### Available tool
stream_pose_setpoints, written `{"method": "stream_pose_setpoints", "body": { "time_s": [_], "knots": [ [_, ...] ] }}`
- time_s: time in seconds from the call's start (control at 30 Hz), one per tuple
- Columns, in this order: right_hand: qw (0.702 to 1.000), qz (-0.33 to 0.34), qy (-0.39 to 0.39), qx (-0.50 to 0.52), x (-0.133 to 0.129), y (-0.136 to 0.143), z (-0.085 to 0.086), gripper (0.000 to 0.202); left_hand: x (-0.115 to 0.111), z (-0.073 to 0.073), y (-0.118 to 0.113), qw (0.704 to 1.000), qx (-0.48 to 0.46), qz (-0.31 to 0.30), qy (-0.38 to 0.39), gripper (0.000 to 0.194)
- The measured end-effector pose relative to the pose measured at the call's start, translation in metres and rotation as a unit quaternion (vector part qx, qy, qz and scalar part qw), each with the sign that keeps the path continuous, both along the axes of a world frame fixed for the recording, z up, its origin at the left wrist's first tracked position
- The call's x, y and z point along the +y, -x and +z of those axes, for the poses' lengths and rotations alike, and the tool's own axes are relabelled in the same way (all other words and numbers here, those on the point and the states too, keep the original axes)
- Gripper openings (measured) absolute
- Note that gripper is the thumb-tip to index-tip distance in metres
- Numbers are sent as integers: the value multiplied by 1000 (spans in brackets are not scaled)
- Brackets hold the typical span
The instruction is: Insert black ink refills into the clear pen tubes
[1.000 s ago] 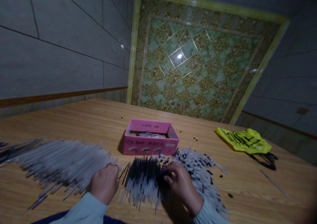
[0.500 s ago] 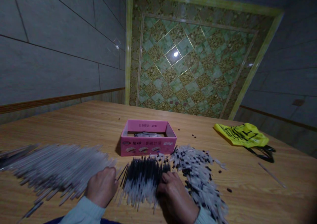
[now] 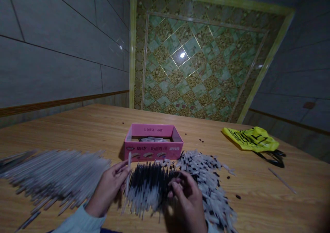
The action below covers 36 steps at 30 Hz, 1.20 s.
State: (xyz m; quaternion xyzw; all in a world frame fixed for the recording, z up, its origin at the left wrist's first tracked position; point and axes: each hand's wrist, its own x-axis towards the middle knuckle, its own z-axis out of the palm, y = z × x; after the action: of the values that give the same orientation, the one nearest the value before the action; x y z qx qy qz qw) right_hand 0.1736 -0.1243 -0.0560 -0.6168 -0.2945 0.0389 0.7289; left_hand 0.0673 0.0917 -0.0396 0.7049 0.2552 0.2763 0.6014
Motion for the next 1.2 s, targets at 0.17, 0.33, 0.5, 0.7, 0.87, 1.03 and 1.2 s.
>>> {"method": "stream_pose_setpoints", "body": {
  "time_s": [0.17, 0.33, 0.5, 0.7, 0.87, 1.03, 1.2],
  "knots": [
    [985, 22, -99, 138, 2, -2, 8, 30, -21, -7, -6, 937, -95, -100, 322, 25],
    [988, -1, -117, 99, -6, 2, 12, 22, -29, -11, -8, 913, -104, -79, 386, 13],
    [987, -51, -147, 41, -8, 13, 15, 14, -29, -11, -9, 905, -107, -58, 408, 6],
    [982, -55, -180, 7, -6, 21, 20, 7, -26, -17, -10, 906, -116, -50, 404, 10],
    [982, -59, -182, 6, -5, 23, 21, 7, -27, -17, -11, 903, -119, -52, 409, 7],
    [990, -17, -141, -15, -6, 18, 17, 6, -31, -15, -10, 902, -111, -84, 408, 7],
    [993, -8, -116, -32, -8, 8, 15, 4, -30, -17, -10, 891, -113, -76, 432, 6]
  ]
}}
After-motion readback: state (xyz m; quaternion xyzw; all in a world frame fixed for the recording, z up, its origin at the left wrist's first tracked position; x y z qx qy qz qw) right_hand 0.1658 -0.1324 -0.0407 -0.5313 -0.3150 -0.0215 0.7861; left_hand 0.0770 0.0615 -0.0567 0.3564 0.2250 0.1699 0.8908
